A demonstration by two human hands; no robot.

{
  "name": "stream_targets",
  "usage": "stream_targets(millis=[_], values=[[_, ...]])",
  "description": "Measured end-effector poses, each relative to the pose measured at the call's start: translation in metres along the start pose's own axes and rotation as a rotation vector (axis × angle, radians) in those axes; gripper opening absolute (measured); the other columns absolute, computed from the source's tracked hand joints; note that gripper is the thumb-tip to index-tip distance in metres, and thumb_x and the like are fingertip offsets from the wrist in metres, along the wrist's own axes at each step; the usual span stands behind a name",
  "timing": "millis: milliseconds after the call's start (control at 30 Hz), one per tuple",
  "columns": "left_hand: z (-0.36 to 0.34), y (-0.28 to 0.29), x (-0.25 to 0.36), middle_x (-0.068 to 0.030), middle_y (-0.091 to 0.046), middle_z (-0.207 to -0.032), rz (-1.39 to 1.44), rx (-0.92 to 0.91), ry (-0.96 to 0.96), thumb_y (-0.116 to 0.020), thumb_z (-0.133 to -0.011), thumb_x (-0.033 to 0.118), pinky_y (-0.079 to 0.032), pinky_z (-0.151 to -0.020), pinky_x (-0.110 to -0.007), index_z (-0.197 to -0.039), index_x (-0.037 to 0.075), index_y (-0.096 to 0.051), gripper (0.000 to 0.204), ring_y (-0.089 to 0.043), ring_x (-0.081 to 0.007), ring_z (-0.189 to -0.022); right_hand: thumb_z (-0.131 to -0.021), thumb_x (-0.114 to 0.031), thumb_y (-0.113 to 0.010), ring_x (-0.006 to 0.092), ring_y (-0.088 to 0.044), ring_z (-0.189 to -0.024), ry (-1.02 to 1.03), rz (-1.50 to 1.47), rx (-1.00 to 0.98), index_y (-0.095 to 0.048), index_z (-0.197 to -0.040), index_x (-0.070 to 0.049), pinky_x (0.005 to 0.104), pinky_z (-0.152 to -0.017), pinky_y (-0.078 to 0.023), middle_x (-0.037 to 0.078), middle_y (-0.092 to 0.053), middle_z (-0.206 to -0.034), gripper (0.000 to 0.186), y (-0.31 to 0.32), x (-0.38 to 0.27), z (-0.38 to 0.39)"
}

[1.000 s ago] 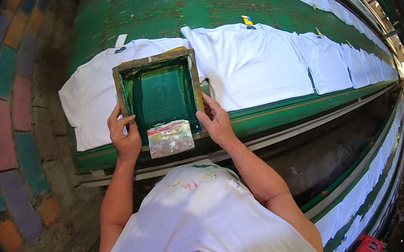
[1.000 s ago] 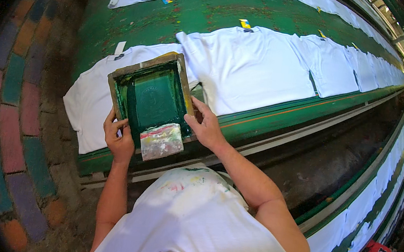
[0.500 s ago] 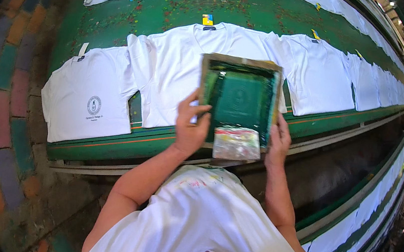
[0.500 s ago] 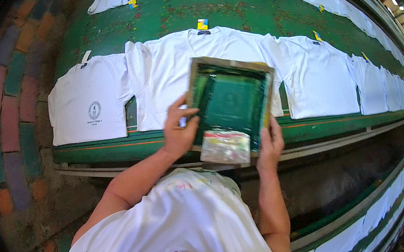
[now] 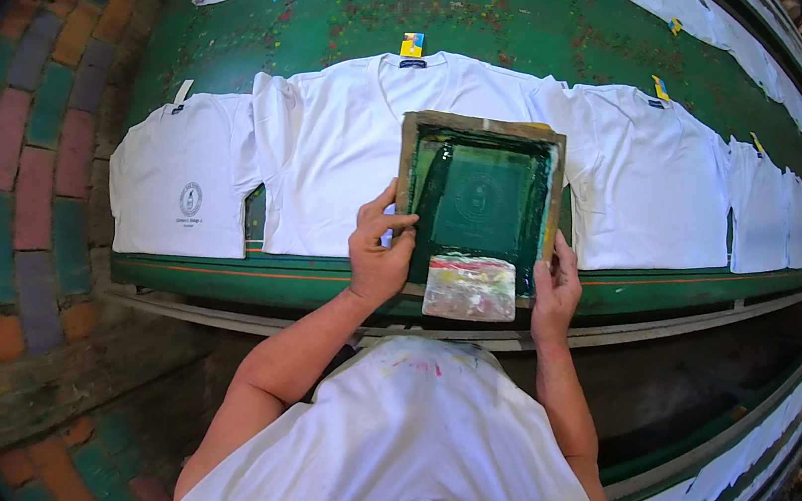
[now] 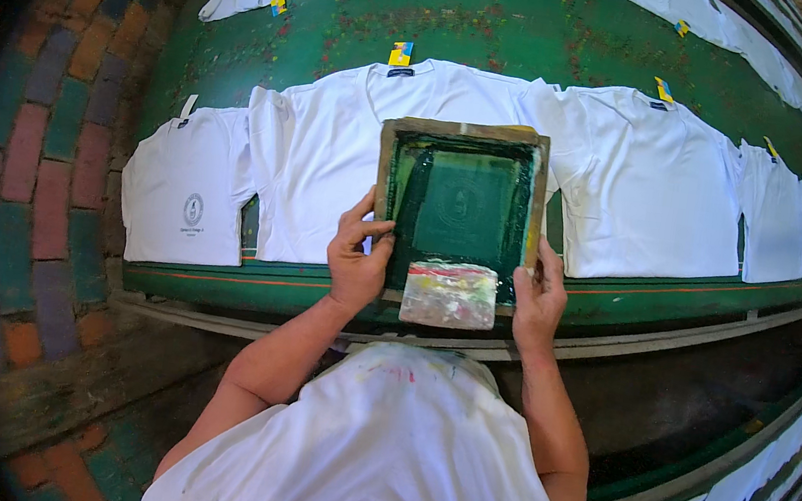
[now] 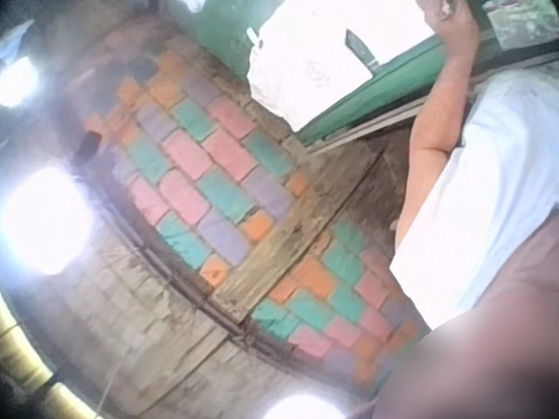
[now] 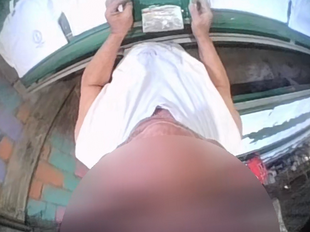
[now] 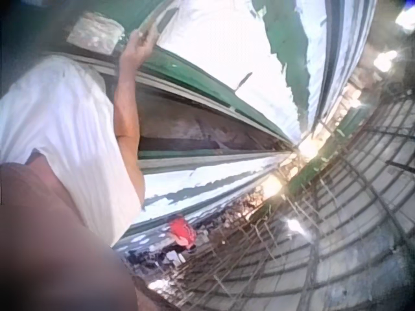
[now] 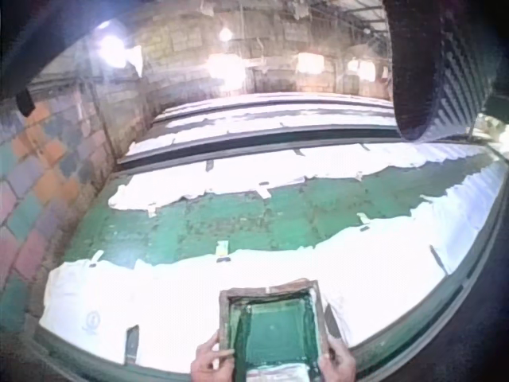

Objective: The person uses a screen-printing frame and squeegee to apply green ink onto white t-shirts laid out on a long table. They repeatedly pull the squeegee across the screen to transfer ink, then lift and reposition the frame to the next shirt. The shirts remain on the table throughout the clip.

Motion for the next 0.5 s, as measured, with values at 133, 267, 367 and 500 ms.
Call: stream_targets(millis=[133,267,367,500], values=[[-0.006,0.007,-0.013,-0.0256,-0.062,-0.164,-0.021,0.013,-0.029,-0.075,-0.088,-0.014,-0.055,-0.111,-0.04,-0.11,0.003,-0.082,0.028,-0.063,-0.0344,-0.143,-0.104,-0.004,-0.073,0.0257,-0.06,-0.143,0.024,0.134,-0.049,-0.051,-0.164,0.006,0.0395,-0.124,-0.045,0.016,-0.06,-0.154,0.064,-0.015,0.012,-0.015],[-0.004,0.005,-0.025,-0.0238,-0.06,-0.166,0.08,0.029,0.104,-0.075,-0.09,-0.015,-0.057,-0.109,-0.036,-0.109,0.003,-0.081,0.028,-0.063,-0.0307,-0.143,-0.102,-0.008,-0.078,0.0329,-0.059,-0.144,0.068,0.277,-0.088,-0.052,-0.162,0.005,0.0445,-0.126,-0.043,0.021,-0.059,-0.156,0.067,-0.015,0.022,-0.022],[-0.002,0.005,-0.03,-0.0241,-0.06,-0.166,0.112,0.028,0.151,-0.075,-0.09,-0.015,-0.058,-0.107,-0.035,-0.109,0.003,-0.081,0.027,-0.063,-0.0294,-0.144,-0.102,-0.008,-0.077,0.0332,-0.057,-0.146,0.117,0.4,-0.102,-0.051,-0.163,0.005,0.0449,-0.127,-0.042,0.021,-0.059,-0.157,0.068,-0.014,0.024,-0.022],[-0.002,0.005,-0.033,-0.0259,-0.06,-0.165,0.052,0.024,0.101,-0.076,-0.09,-0.015,-0.059,-0.106,-0.035,-0.108,0.003,-0.081,0.026,-0.063,-0.0301,-0.143,-0.102,-0.008,-0.077,0.0336,-0.056,-0.147,0.071,0.363,-0.105,-0.051,-0.164,0.005,0.0449,-0.128,-0.041,0.021,-0.057,-0.158,0.068,-0.014,0.023,-0.021]])
Point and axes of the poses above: each hand's wrist, its own z-axis away from the middle knuckle, its own y-axis out of the back of the hand, x = y × z, the point moved 3 cm from there along -z, towards the middle knuckle
